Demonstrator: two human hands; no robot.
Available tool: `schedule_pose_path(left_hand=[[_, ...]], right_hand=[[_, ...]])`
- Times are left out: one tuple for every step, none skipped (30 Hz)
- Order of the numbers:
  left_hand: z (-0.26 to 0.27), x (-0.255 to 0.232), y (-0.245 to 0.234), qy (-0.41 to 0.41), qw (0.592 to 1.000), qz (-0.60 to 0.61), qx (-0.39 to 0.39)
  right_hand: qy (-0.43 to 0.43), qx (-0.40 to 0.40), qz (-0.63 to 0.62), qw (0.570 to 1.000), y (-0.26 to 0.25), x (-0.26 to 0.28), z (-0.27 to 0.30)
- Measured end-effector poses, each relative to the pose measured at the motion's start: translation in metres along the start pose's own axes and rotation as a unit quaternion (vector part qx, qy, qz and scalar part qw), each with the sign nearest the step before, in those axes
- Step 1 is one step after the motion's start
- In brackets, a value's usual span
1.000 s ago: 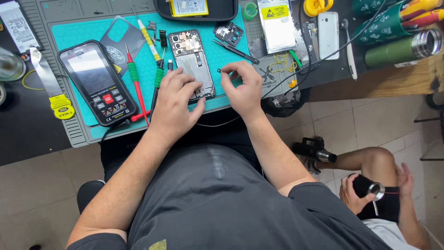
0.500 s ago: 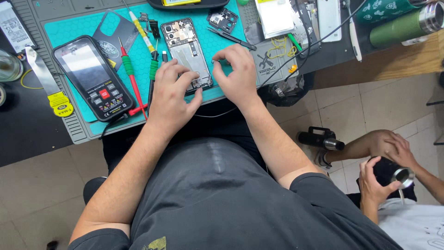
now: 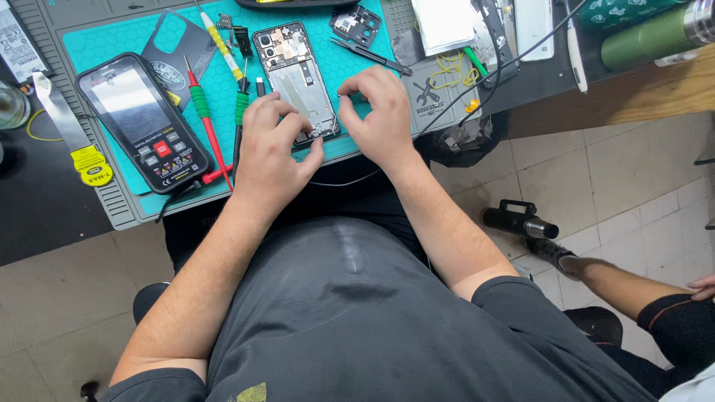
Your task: The person works on a disassembled smartphone placed on a green cutting mat. They use tweezers to carefully remove small internal components from the phone's chassis and place them on the mat. The person also uses a screwdriver to manipulate parts within the device.
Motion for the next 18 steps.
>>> schedule_pose_path(left_hand=[[-0.0002,-0.0006,-0.0009,0.0,1.0,0.0,0.001],[-0.0005,-0.0014,-0.0023,0.003,1.0,0.003,-0.001],[-0.0016,-0.0018,-0.0039,0.007,1.0,0.005,-0.004],[-0.0014,-0.0015,-0.0037,0.008,1.0,0.005,-0.004],[-0.0011,-0.0014,-0.0033,0.007,1.0,0.004,-0.004],[-0.0008,-0.0014,-0.0031,0.007,1.0,0.003,-0.005],[-0.0006,-0.001,-0.0029,0.007,1.0,0.002,-0.006],[-0.0005,-0.0008,-0.0024,0.01,1.0,-0.001,-0.003],[-0.0001,-0.0008,-0.0018,0.012,1.0,-0.004,0.0],[0.0001,-0.0008,-0.0016,0.013,1.0,-0.005,0.0],[0.0,-0.0005,-0.0012,0.011,1.0,-0.003,0.0],[0.0,-0.0002,-0.0008,0.009,1.0,-0.002,0.0],[0.0001,-0.0003,-0.0006,0.01,1.0,-0.003,0.0],[0.0002,-0.0003,-0.0003,0.009,1.0,-0.003,0.001],[0.001,-0.0002,0.0001,0.007,1.0,-0.003,0.002],[0.002,-0.0007,-0.0003,0.007,1.0,-0.004,0.003],[0.0014,-0.0004,-0.0006,0.009,1.0,-0.003,0.001],[0.0008,-0.0001,-0.0007,0.011,1.0,-0.002,-0.002]], right_hand=[[0.001,0.0,0.0,1.0,-0.0003,-0.0007,0.0004],[0.002,0.003,0.0,1.0,-0.0004,-0.0011,0.0008],[0.002,0.005,0.0,1.0,-0.0004,-0.0017,0.0],[0.002,0.004,0.0,1.0,-0.0001,-0.0023,0.0002],[0.003,0.005,0.001,1.0,-0.0001,-0.0029,0.0006],[0.004,0.006,0.003,1.0,-0.0002,-0.0033,0.001],[0.003,0.006,0.003,1.0,-0.0005,-0.0023,0.0008],[0.005,0.007,0.001,1.0,-0.0006,-0.0016,0.0005],[0.008,0.008,0.0,1.0,-0.0009,-0.0007,0.0009],[0.008,0.008,0.0,1.0,-0.0012,-0.0004,0.0008],[0.006,0.009,0.001,1.0,-0.0012,-0.0001,0.0004],[0.005,0.01,0.001,1.0,-0.0013,0.0,0.0001],[0.005,0.01,0.001,1.0,-0.0013,0.0,0.0001],[0.004,0.01,0.004,1.0,-0.0013,-0.0002,0.0],[0.004,0.01,0.008,1.0,-0.001,-0.0002,0.0006],[0.005,0.01,0.007,1.0,-0.0007,-0.0001,0.0017],[0.005,0.009,0.007,1.0,-0.0003,-0.0008,0.0012],[0.005,0.008,0.008,1.0,0.0002,-0.0016,0.0007]])
Point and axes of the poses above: each hand's wrist, its own z-axis away from the middle knuckle, its own y-axis out of the palm, x = y × z, the point moved 4 cm from there along -z, towards the middle knuckle, and after that the axes turned 15 degrees about -z, right-handed, at the moved point
